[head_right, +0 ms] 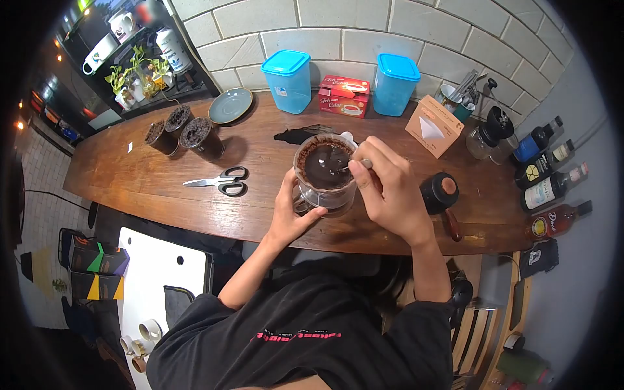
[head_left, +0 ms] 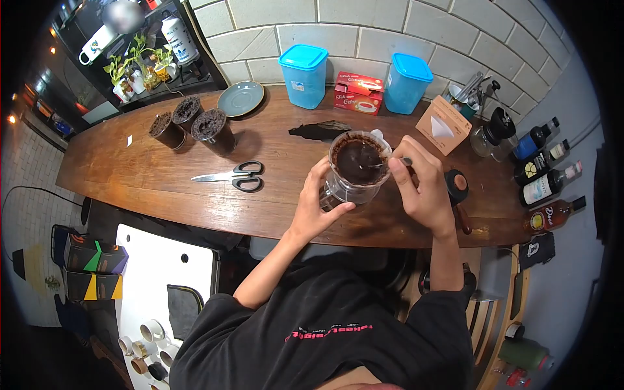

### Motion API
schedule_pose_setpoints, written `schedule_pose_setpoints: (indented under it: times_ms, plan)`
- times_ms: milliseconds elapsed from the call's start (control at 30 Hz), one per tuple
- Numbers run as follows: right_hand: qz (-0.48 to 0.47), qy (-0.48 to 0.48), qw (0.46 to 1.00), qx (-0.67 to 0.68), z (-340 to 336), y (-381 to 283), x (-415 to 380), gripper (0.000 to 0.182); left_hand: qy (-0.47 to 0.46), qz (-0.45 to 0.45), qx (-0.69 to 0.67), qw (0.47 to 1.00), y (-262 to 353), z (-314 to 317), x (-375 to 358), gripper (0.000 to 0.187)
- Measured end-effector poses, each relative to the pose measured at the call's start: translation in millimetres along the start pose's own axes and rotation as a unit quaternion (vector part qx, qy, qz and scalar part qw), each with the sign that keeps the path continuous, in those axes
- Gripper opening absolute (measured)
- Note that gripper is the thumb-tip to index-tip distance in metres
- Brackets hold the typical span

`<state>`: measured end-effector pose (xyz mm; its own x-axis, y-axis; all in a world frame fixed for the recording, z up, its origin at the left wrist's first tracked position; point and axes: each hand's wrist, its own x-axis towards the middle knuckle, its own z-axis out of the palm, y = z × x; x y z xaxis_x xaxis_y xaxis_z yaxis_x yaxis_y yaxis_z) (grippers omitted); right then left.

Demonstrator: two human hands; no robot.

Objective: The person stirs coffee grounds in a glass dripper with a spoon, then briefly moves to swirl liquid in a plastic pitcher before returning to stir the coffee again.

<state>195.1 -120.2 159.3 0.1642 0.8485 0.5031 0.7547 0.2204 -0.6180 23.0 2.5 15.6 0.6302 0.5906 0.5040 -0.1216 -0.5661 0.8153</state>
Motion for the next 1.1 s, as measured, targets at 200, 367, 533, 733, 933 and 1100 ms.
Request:
schedule_pose_setpoints:
  times_ms: [200,367,533,733,933,1100]
  plan:
    - [0.117,0.057,0.982,0.140,10,21,-8,0.022,-0.001,0.001,0.009,1.000,-2,0,-1,0.089]
    - [0.166,0.081,0.952,0.245,12,25,-10,0.026,0.000,0.005,0.022,1.000,-3,0,-1,0.089]
    - [0.193,0.087,0.922,0.325,11,25,-9,0.025,0.005,0.003,0.005,1.000,-1,0,-1,0.090]
    - [0.226,0.088,0.892,0.382,10,33,-8,0.025,0.002,0.002,0.018,1.000,-4,1,-1,0.091]
    - [0.233,0.092,0.877,0.410,9,32,-7,0.025,0.004,-0.007,-0.012,1.000,1,2,-1,0.090]
    - [0.192,0.084,0.891,0.404,6,35,-6,0.026,0.000,-0.007,-0.008,1.000,-1,1,-1,0.090]
